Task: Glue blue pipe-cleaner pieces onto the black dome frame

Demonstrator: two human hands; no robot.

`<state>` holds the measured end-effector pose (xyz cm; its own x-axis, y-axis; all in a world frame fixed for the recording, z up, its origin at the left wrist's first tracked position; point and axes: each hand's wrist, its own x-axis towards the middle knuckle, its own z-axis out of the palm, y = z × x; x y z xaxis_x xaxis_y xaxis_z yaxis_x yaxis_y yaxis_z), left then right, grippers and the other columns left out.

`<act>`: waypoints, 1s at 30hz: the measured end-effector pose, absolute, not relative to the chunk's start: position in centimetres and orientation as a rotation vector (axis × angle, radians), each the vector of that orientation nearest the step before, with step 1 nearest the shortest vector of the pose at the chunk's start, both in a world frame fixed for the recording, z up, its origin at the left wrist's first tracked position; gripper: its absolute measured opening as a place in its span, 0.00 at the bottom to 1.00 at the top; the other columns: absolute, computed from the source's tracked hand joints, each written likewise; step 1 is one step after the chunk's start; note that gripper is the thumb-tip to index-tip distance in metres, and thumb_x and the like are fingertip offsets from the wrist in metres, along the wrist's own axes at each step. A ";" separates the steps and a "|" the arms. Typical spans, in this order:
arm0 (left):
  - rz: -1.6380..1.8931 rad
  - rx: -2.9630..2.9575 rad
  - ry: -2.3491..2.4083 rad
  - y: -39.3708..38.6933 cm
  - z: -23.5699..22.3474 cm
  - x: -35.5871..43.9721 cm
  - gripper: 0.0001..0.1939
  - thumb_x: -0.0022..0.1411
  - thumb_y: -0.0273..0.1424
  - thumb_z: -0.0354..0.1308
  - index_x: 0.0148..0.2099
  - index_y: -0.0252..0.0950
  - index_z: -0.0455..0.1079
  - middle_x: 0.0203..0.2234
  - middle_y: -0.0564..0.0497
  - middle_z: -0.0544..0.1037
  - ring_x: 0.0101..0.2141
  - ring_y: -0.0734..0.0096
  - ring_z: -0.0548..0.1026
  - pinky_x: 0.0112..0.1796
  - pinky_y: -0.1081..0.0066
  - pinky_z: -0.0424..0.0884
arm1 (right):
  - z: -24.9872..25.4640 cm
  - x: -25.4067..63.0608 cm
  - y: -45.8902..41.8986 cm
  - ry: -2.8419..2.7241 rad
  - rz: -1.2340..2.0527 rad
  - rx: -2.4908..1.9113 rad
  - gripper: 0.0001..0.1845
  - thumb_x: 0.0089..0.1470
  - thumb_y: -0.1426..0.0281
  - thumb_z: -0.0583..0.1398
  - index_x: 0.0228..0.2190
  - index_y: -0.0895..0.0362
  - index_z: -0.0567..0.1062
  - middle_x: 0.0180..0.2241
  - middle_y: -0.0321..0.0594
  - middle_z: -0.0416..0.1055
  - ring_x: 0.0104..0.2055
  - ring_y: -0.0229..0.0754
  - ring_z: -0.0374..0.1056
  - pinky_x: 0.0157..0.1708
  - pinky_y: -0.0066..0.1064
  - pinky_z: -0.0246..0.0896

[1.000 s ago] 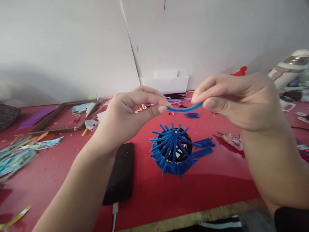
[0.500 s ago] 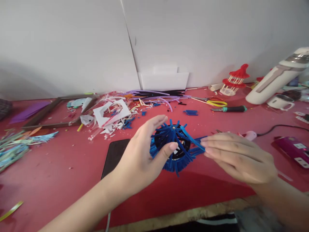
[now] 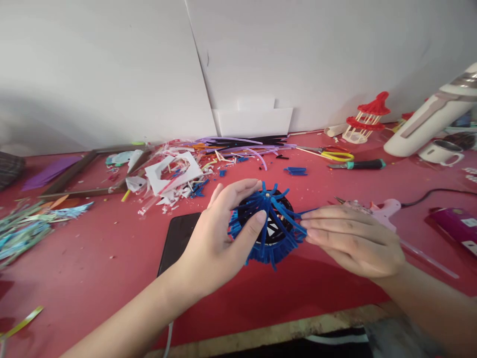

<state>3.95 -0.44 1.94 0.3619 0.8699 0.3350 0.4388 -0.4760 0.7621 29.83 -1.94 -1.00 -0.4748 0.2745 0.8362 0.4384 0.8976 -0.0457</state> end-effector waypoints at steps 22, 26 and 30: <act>1.108 2.047 1.102 0.1 2.9 6.2 0.20 0.68 0.32 0.60 0.60 0.39 0.64 0.57 0.46 0.77 0.61 0.62 0.74 0.59 0.68 0.74 | -1.8 29.3 -1.8 -2.006 -0.330 -0.711 0.07 0.54 0.77 0.68 0.36 0.56 0.81 0.31 0.39 0.75 0.39 0.42 0.69 0.47 0.41 0.73; 1.098 2.066 1.160 0.3 3.0 6.4 0.20 0.67 0.32 0.61 0.59 0.39 0.66 0.57 0.45 0.78 0.59 0.59 0.76 0.60 0.63 0.73 | -1.7 29.1 -1.8 -2.019 -0.349 -0.698 0.07 0.54 0.77 0.68 0.36 0.56 0.81 0.30 0.39 0.75 0.39 0.42 0.69 0.45 0.40 0.72; 1.086 2.093 1.196 0.4 3.1 6.3 0.19 0.67 0.33 0.61 0.58 0.40 0.66 0.56 0.46 0.79 0.58 0.57 0.77 0.59 0.59 0.74 | -1.6 29.1 -1.8 -2.029 -0.349 -0.691 0.07 0.54 0.78 0.68 0.36 0.57 0.81 0.30 0.40 0.75 0.39 0.43 0.69 0.45 0.40 0.71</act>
<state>6.34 0.37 3.13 0.2990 0.8687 0.3949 0.4767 -0.4944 0.7268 29.08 -1.81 -1.60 -0.4071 0.3328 0.8506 0.5982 0.8009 -0.0271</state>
